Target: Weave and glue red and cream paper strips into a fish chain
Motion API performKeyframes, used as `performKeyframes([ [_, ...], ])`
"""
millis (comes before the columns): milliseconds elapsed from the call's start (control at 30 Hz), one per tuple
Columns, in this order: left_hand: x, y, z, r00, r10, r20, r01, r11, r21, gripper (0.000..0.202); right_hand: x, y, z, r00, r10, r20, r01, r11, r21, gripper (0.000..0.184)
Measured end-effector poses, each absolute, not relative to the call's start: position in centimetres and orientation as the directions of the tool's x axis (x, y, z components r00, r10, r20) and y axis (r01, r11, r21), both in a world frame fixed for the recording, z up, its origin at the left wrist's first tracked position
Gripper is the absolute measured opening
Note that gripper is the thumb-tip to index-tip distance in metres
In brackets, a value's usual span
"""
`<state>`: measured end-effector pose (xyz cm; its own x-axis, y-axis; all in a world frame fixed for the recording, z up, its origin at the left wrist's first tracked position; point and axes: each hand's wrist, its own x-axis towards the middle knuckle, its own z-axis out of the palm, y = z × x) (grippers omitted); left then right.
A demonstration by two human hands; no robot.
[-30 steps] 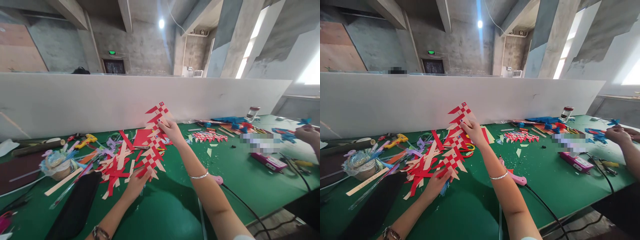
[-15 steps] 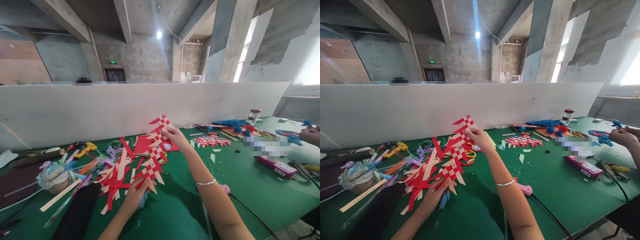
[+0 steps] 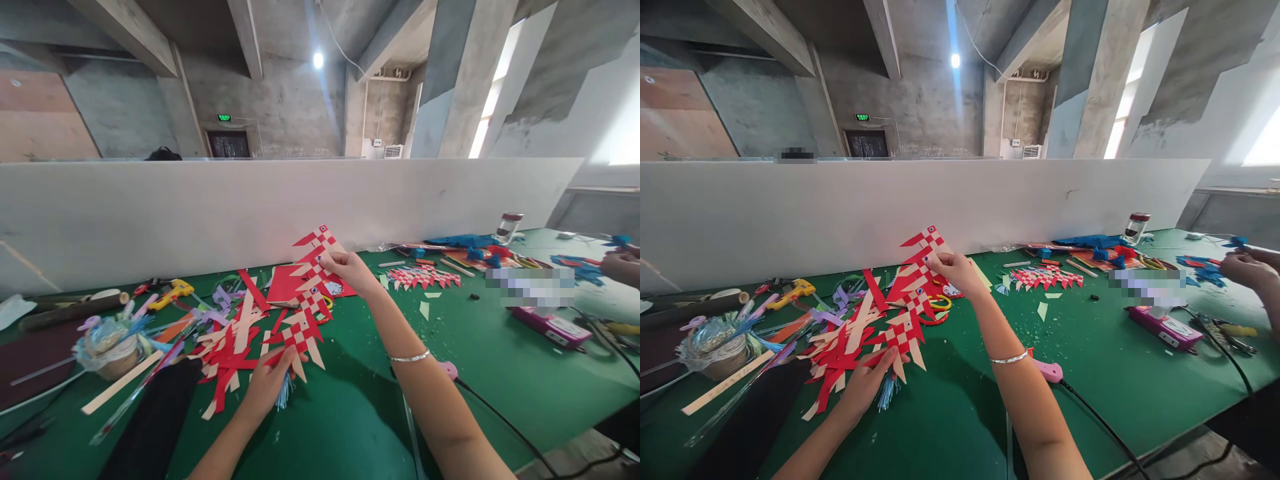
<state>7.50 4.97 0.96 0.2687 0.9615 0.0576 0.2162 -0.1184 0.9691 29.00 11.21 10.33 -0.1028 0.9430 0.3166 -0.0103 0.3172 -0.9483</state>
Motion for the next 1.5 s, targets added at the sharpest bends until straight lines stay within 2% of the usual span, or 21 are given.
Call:
performKeyframes([
  [133,7.2,5.2,0.9,0.294,0.952,0.080,0.217,-0.148,0.965,0.052,29.1,11.1,10.4,-0.107,0.936,0.337,0.057,0.344,-0.937,0.032],
  [300,6.6,5.5,0.4,0.241,0.967,0.081,0.224,-0.137,0.965,0.050,29.7,10.9,10.4,-0.116,0.937,0.329,0.082,0.339,-0.937,0.031],
  [400,6.6,5.6,0.3,0.224,0.972,0.067,0.159,-0.104,0.982,0.054,30.0,11.1,10.2,-0.103,0.940,0.325,0.071,0.333,-0.940,0.031],
  [567,6.8,5.5,0.6,0.278,0.959,0.056,0.080,-0.082,0.993,0.060,30.3,11.8,9.8,-0.019,0.941,0.337,0.043,0.338,-0.940,0.036],
  [833,5.7,6.8,0.3,0.216,0.975,0.048,0.083,-0.067,0.994,0.052,31.6,12.0,10.1,0.145,0.889,0.434,0.089,0.426,-0.901,0.035],
  [1067,4.8,7.0,1.2,0.173,0.984,0.045,0.109,-0.065,0.992,0.048,32.7,11.9,10.4,0.245,0.864,0.440,0.104,0.428,-0.898,0.030],
  [1500,4.5,7.7,0.7,0.049,0.998,0.040,0.002,-0.040,0.999,0.041,34.8,10.6,11.3,0.393,0.777,0.491,0.197,0.450,-0.871,0.024],
])
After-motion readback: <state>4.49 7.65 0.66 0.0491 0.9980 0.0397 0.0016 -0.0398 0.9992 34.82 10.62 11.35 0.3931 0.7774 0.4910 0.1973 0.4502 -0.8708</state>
